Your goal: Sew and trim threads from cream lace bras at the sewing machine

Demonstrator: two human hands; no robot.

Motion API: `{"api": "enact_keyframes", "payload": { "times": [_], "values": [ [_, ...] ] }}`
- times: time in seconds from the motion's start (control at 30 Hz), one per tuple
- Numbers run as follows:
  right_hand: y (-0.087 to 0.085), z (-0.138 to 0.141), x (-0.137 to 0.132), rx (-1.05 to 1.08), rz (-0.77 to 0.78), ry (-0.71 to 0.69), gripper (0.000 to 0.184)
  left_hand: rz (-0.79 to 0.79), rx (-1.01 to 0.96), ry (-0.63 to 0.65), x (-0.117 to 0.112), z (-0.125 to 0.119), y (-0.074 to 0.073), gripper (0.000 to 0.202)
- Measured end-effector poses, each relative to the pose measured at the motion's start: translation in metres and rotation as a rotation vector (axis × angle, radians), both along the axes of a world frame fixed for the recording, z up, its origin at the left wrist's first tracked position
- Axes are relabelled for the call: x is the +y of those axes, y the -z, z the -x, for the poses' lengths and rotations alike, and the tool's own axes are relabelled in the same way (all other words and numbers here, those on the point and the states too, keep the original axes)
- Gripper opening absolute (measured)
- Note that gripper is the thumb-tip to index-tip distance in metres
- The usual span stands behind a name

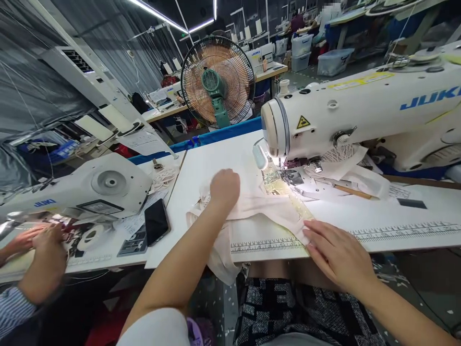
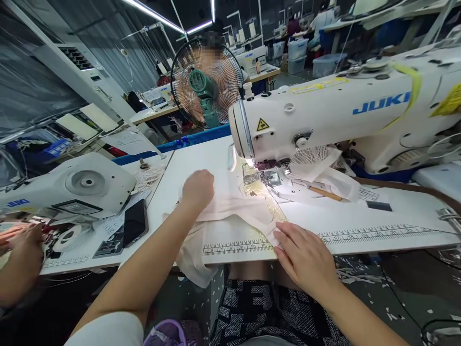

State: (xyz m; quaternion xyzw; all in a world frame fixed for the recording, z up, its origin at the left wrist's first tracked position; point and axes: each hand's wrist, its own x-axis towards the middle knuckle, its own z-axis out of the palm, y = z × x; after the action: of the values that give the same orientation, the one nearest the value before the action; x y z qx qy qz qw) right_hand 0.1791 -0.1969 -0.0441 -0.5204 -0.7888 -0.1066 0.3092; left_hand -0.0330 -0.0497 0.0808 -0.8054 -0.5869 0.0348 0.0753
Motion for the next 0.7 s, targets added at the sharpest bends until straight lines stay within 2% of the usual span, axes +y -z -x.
{"api": "enact_keyframes", "payload": {
  "times": [0.07,0.13,0.2,0.27,0.33,0.53,0.7],
  "values": [
    [0.0,0.0,0.0,0.001,0.01,0.002,0.032,0.133,-0.013,0.101,-0.021,-0.007,0.014,0.031],
    [-0.001,0.0,-0.001,-0.007,0.012,-0.01,0.031,0.231,-0.044,0.274,-0.037,-0.019,0.035,0.032],
    [-0.002,-0.002,-0.002,-0.028,0.017,-0.036,0.032,0.262,-0.066,0.424,-0.045,-0.028,0.055,0.045],
    [-0.003,-0.002,-0.003,-0.058,0.03,-0.068,0.034,0.254,-0.081,0.482,-0.044,-0.032,0.068,0.056],
    [-0.005,-0.002,-0.002,-0.085,0.045,-0.087,0.035,0.228,-0.094,0.483,-0.037,-0.034,0.071,0.059],
    [-0.01,0.004,0.011,-0.145,0.034,-0.111,0.04,0.151,-0.055,0.467,-0.013,-0.043,0.065,0.058],
    [-0.011,0.002,0.019,-0.176,0.05,-0.14,0.044,0.089,-0.069,0.448,0.001,-0.051,0.071,0.057]
  ]
}}
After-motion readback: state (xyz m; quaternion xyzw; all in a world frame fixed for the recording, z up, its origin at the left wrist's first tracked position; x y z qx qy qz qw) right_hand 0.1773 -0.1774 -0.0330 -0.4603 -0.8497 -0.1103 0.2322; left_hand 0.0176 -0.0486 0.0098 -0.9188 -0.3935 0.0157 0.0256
